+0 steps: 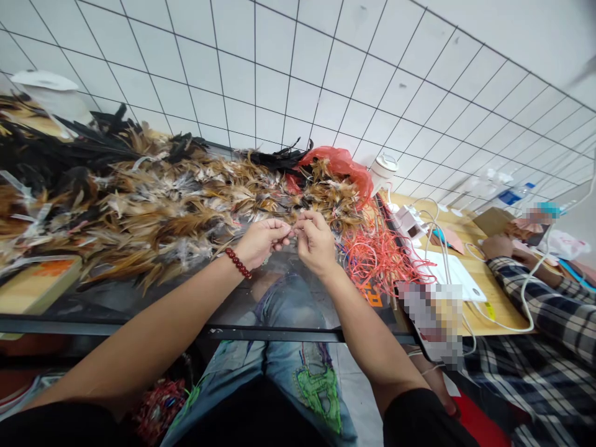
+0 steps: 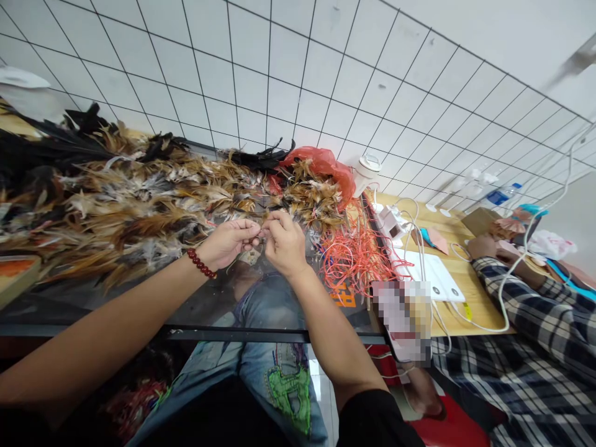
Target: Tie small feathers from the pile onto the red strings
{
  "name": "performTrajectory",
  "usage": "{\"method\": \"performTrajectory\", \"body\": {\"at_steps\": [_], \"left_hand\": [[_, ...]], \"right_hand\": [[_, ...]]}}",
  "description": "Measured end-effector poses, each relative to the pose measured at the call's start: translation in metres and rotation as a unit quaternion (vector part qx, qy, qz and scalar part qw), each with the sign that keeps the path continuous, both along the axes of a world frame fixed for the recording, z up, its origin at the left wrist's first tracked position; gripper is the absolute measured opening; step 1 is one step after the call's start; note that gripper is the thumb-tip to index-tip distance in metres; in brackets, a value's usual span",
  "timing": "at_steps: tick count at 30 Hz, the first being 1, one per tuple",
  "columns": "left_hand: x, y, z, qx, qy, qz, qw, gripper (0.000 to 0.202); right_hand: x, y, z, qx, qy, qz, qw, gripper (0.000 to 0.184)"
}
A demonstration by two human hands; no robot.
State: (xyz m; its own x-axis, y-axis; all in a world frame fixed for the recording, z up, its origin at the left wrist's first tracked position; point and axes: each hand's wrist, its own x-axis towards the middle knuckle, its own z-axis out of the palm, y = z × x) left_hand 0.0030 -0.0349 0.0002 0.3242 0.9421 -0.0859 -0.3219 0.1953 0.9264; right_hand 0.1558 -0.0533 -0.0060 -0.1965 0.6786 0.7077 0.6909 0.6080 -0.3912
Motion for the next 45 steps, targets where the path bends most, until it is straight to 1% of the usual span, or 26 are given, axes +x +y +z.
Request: {"method": "performTrajectory", "body": {"at_steps": [3, 8, 11, 13, 15, 17, 20, 22, 24, 27, 30, 33, 35, 37, 39, 40, 42, 45], "left_hand": [[-0.002, 0.001, 0.002, -0.043, -0.017, -0.004, 0.999, 0.021], [-0.003, 0.003, 0.003, -0.087, -0.048, 0.005, 0.995, 0.013], [-0.004, 0.005, 0.001, -0.1, -0.06, 0.024, 0.993, 0.016], [-0.004, 0.006, 0.0, -0.092, -0.061, 0.039, 0.993, 0.021], [-0.004, 0.007, -0.002, -0.053, -0.039, 0.052, 0.996, 0.024], [-0.003, 0.006, -0.002, 0.015, 0.012, 0.064, 0.998, 0.025], [-0.001, 0.004, -0.002, 0.117, 0.082, 0.069, 0.987, 0.027], [0.001, 0.002, -0.001, 0.159, 0.096, 0.066, 0.98, 0.027], [0.002, 0.001, -0.002, 0.183, 0.102, 0.073, 0.975, 0.026], [0.001, 0.002, -0.003, 0.209, 0.122, 0.108, 0.964, 0.023], [0.0, 0.005, -0.007, 0.236, 0.138, 0.149, 0.95, 0.021], [0.0, 0.006, -0.011, 0.266, 0.152, 0.175, 0.936, 0.017], [0.0, 0.005, -0.014, 0.295, 0.177, 0.19, 0.92, 0.014], [0.0, 0.003, -0.016, 0.322, 0.205, 0.203, 0.902, 0.011], [0.0, 0.001, -0.015, 0.337, 0.225, 0.212, 0.889, 0.008], [0.0, 0.0, -0.015, 0.341, 0.231, 0.216, 0.885, 0.007], [0.0, 0.0, -0.014, 0.347, 0.241, 0.224, 0.878, 0.005], [-0.001, 0.0, -0.013, 0.36, 0.256, 0.23, 0.867, 0.004]], "right_hand": [[0.0, 0.0, -0.002, 0.008, -0.004, -0.004, 1.0, 0.019], [0.0, 0.001, -0.002, -0.008, 0.062, 0.016, 0.998, 0.016], [0.0, 0.001, -0.002, -0.028, 0.1, 0.029, 0.994, 0.014], [-0.001, 0.001, -0.001, -0.036, 0.112, 0.032, 0.993, 0.013], [0.0, 0.0, 0.001, -0.038, 0.118, 0.028, 0.992, 0.012], [0.0, 0.0, 0.003, -0.032, 0.113, 0.035, 0.992, 0.012], [0.002, 0.001, 0.005, -0.028, 0.074, 0.088, 0.993, 0.023], [0.004, 0.004, 0.002, -0.034, 0.041, 0.115, 0.992, 0.03], [0.004, 0.008, -0.004, -0.043, 0.02, 0.105, 0.993, 0.032], [0.002, 0.012, -0.012, -0.061, 0.01, 0.066, 0.996, 0.031], [-0.001, 0.012, -0.015, -0.086, 0.044, 0.059, 0.994, 0.028], [-0.005, 0.012, -0.015, -0.136, 0.118, 0.061, 0.982, 0.024], [-0.007, 0.014, -0.016, -0.187, 0.18, 0.057, 0.964, 0.022], [-0.008, 0.017, -0.017, -0.24, 0.243, 0.062, 0.938, 0.02], [-0.008, 0.021, -0.018, -0.281, 0.288, 0.084, 0.911, 0.019], [-0.008, 0.022, -0.018, -0.294, 0.298, 0.098, 0.903, 0.018], [-0.007, 0.023, -0.017, -0.303, 0.298, 0.116, 0.898, 0.014], [-0.006, 0.021, -0.015, -0.295, 0.266, 0.108, 0.911, 0.012]]}}
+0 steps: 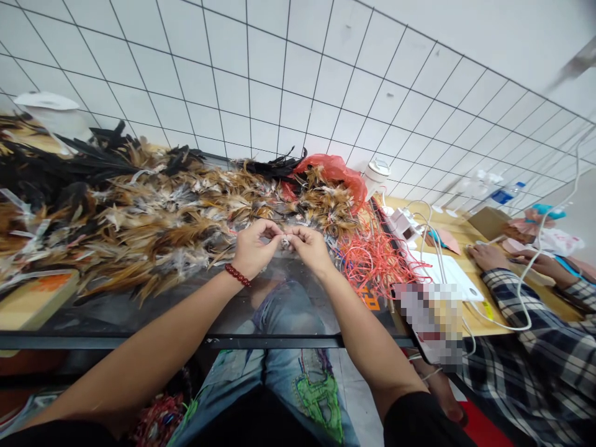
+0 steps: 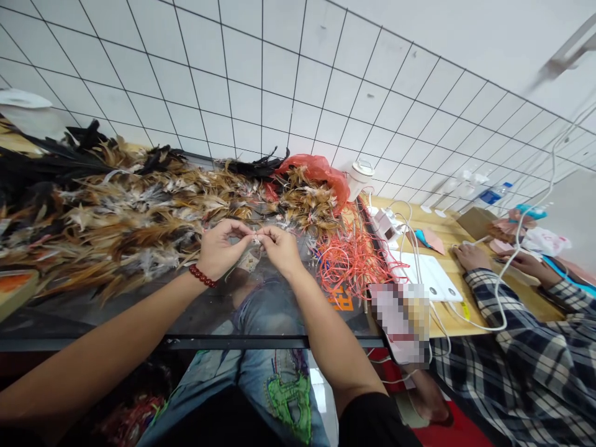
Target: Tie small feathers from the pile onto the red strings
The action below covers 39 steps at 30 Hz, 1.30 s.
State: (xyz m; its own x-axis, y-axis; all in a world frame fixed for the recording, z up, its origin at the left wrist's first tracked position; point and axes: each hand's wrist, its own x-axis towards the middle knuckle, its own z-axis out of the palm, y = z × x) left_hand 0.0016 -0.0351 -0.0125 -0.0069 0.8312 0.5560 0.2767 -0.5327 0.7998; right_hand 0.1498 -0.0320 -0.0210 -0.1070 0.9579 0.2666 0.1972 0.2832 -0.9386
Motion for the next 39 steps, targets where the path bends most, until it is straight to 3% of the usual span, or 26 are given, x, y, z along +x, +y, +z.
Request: {"method": "performTrajectory", "body": {"at_steps": [6, 11, 14, 17, 20, 24, 27, 30, 34, 37, 39], "left_hand": [[0.001, -0.002, 0.004, -0.003, 0.004, -0.026, 1.0, 0.009], [0.005, -0.004, 0.009, -0.108, -0.096, -0.147, 0.979, 0.028], [0.003, -0.002, 0.012, -0.246, -0.203, -0.213, 0.924, 0.035], [0.001, 0.001, 0.011, -0.391, -0.272, -0.274, 0.835, 0.028], [0.0, 0.004, 0.008, -0.428, -0.321, -0.299, 0.79, 0.02], [-0.001, 0.008, 0.002, -0.408, -0.36, -0.279, 0.791, 0.022], [-0.004, 0.011, 0.002, -0.401, -0.374, -0.258, 0.796, 0.023], [-0.005, 0.011, 0.004, -0.406, -0.381, -0.232, 0.798, 0.024], [-0.003, 0.007, 0.007, -0.397, -0.313, -0.201, 0.839, 0.027], [0.0, 0.004, 0.007, -0.383, -0.278, -0.188, 0.861, 0.033], [0.001, 0.002, 0.009, -0.391, -0.276, -0.197, 0.856, 0.035]], "right_hand": [[0.002, -0.007, 0.007, 0.076, -0.134, -0.077, 0.985, 0.009], [0.005, -0.01, 0.012, 0.151, -0.204, -0.139, 0.957, 0.012], [0.006, -0.013, 0.013, 0.219, -0.221, -0.138, 0.94, 0.013], [0.005, -0.014, 0.013, 0.269, -0.22, -0.111, 0.931, 0.016], [0.004, -0.015, 0.013, 0.292, -0.224, -0.064, 0.928, 0.018], [0.001, -0.018, 0.014, 0.308, -0.213, -0.024, 0.927, 0.017], [0.002, -0.017, 0.015, 0.289, -0.144, -0.088, 0.942, 0.019], [0.006, -0.01, 0.012, 0.2, -0.054, -0.148, 0.967, 0.024], [0.008, 0.0, 0.006, 0.042, 0.05, -0.067, 0.996, 0.032], [0.005, 0.002, 0.003, 0.001, 0.093, -0.027, 0.995, 0.035], [0.003, 0.002, 0.002, -0.005, 0.125, -0.037, 0.991, 0.036]]}}
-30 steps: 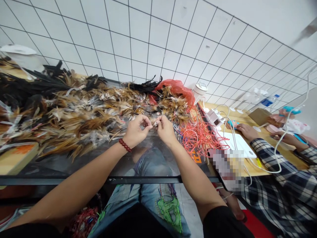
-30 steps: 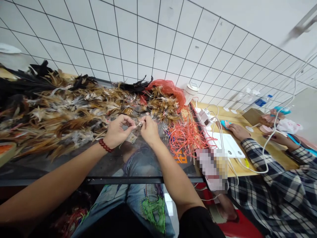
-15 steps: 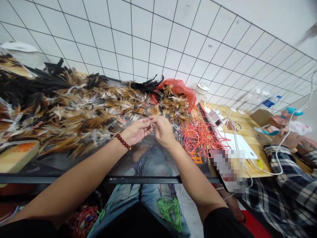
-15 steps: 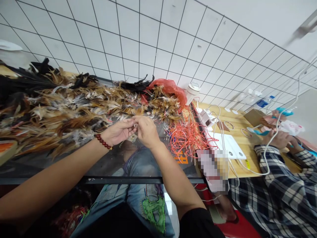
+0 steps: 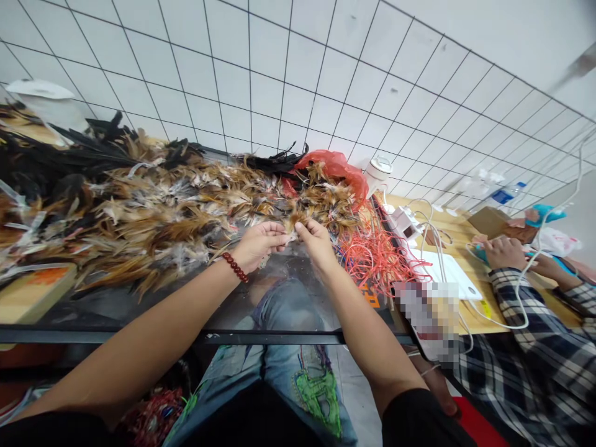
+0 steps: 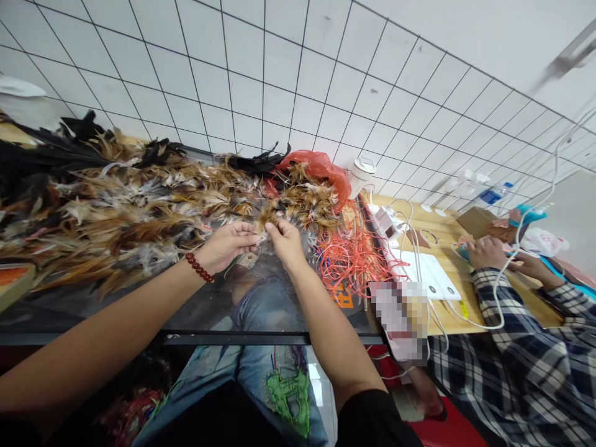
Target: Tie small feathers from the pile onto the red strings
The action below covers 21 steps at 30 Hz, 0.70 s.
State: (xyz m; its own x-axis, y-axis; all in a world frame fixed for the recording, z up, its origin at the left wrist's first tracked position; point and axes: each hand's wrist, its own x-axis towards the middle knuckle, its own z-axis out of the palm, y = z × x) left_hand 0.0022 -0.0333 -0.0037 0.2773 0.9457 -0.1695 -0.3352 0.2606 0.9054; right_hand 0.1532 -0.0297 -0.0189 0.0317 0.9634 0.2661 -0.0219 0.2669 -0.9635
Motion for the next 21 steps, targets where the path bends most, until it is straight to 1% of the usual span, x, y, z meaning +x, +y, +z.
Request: {"method": "performTrajectory", "body": {"at_steps": [3, 4, 5, 6, 8, 10, 12, 13, 15, 17, 19, 21], "left_hand": [[0.001, -0.002, 0.002, -0.019, -0.001, -0.059, 0.998, 0.031], [0.001, -0.003, 0.003, -0.019, 0.003, -0.074, 0.997, 0.03], [0.001, -0.003, 0.003, -0.016, 0.007, -0.076, 0.997, 0.029], [0.001, -0.003, 0.003, -0.01, 0.012, -0.066, 0.998, 0.029], [0.001, -0.001, 0.001, 0.006, 0.027, -0.018, 0.999, 0.031], [0.001, 0.001, -0.002, 0.023, 0.049, 0.028, 0.998, 0.034], [0.001, 0.003, -0.006, 0.044, 0.075, 0.052, 0.995, 0.036], [0.002, 0.003, -0.008, 0.057, 0.088, 0.053, 0.993, 0.037], [0.003, 0.004, -0.011, 0.087, 0.108, 0.045, 0.989, 0.036], [0.005, 0.005, -0.015, 0.121, 0.115, 0.05, 0.985, 0.037], [0.005, 0.008, -0.018, 0.156, 0.116, 0.084, 0.977, 0.04], [0.004, 0.012, -0.021, 0.181, 0.125, 0.13, 0.967, 0.04]], "right_hand": [[-0.001, 0.001, -0.001, -0.015, 0.034, -0.009, 0.999, 0.033], [-0.001, 0.002, -0.001, -0.02, 0.041, -0.009, 0.999, 0.031], [0.0, 0.002, -0.001, -0.025, 0.048, -0.01, 0.998, 0.028], [0.0, 0.003, -0.001, -0.029, 0.057, -0.012, 0.998, 0.026], [0.001, 0.003, -0.001, -0.04, 0.075, -0.005, 0.996, 0.024], [-0.001, 0.002, -0.001, -0.053, 0.08, 0.022, 0.995, 0.028], [-0.003, 0.001, -0.002, -0.063, 0.068, 0.054, 0.994, 0.033], [-0.005, 0.0, -0.002, -0.065, 0.06, 0.06, 0.994, 0.034], [-0.007, -0.002, -0.003, -0.058, 0.044, 0.048, 0.996, 0.03], [-0.005, -0.002, -0.002, -0.04, 0.023, 0.022, 0.999, 0.028], [0.004, 0.0, 0.001, -0.017, -0.011, 0.0, 1.0, 0.026], [0.02, 0.006, 0.009, -0.005, -0.056, -0.022, 0.998, 0.024]]}}
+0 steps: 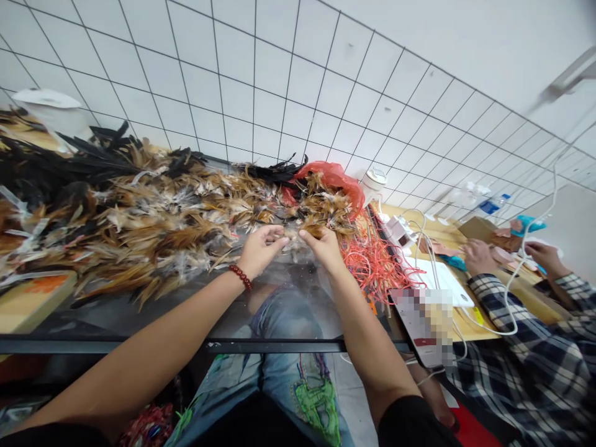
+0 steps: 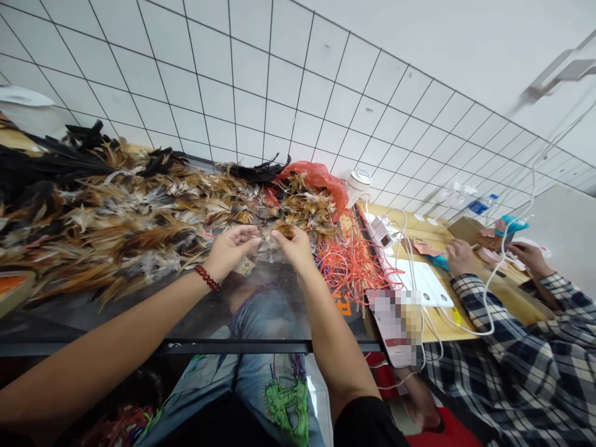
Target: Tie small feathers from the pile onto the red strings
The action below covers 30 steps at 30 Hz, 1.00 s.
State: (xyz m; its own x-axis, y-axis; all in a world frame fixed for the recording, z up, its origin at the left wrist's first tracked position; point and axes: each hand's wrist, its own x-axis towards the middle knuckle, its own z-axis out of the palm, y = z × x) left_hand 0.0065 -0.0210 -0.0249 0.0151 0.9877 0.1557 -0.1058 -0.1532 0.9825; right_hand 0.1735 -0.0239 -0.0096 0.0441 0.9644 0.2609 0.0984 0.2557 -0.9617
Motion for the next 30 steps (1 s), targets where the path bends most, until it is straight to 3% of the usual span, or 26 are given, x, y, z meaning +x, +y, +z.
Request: {"method": "performTrajectory", "body": {"at_steps": [4, 6, 8, 9, 10, 12, 14, 17, 18, 20, 23, 24, 27, 30], "left_hand": [[-0.005, 0.01, -0.004, -0.012, -0.021, 0.061, 0.998, 0.033], [-0.007, 0.013, -0.004, -0.025, -0.048, 0.077, 0.996, 0.03], [-0.007, 0.014, -0.003, -0.03, -0.07, 0.092, 0.993, 0.026], [-0.008, 0.014, -0.002, -0.03, -0.079, 0.098, 0.992, 0.025], [-0.008, 0.014, -0.002, -0.03, -0.086, 0.101, 0.991, 0.024], [-0.007, 0.014, -0.001, -0.029, -0.096, 0.102, 0.99, 0.023], [-0.007, 0.014, 0.0, -0.03, -0.098, 0.097, 0.99, 0.023], [-0.007, 0.014, -0.001, -0.036, -0.095, 0.09, 0.991, 0.024], [-0.007, 0.014, -0.001, -0.039, -0.095, 0.089, 0.991, 0.025], [-0.007, 0.013, -0.001, -0.044, -0.101, 0.085, 0.99, 0.027], [-0.008, 0.01, 0.001, -0.06, -0.119, 0.06, 0.989, 0.031], [-0.008, 0.009, 0.001, -0.068, -0.127, 0.048, 0.988, 0.033], [-0.007, 0.004, 0.004, -0.097, -0.152, -0.002, 0.983, 0.037], [-0.005, -0.001, 0.007, -0.131, -0.159, -0.08, 0.975, 0.037]], "right_hand": [[0.045, 0.024, 0.025, -0.077, -0.127, -0.044, 0.988, 0.022], [0.064, 0.037, 0.038, -0.089, -0.156, -0.164, 0.97, 0.029], [0.07, 0.045, 0.047, -0.03, -0.196, -0.322, 0.926, 0.039], [0.068, 0.046, 0.05, 0.001, -0.231, -0.348, 0.908, 0.038], [0.061, 0.046, 0.051, 0.02, -0.276, -0.329, 0.903, 0.033], [0.04, 0.041, 0.047, 0.01, -0.388, -0.178, 0.904, 0.02], [0.015, 0.036, 0.037, -0.038, -0.485, -0.075, 0.87, 0.016], [-0.011, 0.037, 0.019, -0.087, -0.58, -0.06, 0.807, 0.02], [-0.015, 0.039, 0.015, -0.096, -0.589, -0.06, 0.8, 0.018], [-0.017, 0.044, 0.01, -0.099, -0.546, -0.052, 0.83, 0.013], [-0.017, 0.045, 0.009, -0.103, -0.293, 0.021, 0.95, 0.019], [-0.018, 0.042, 0.008, -0.109, -0.182, 0.054, 0.976, 0.023], [-0.025, 0.029, 0.004, -0.122, 0.054, 0.097, 0.986, 0.033], [-0.034, 0.019, 0.0, -0.11, 0.109, 0.065, 0.986, 0.033]]}}
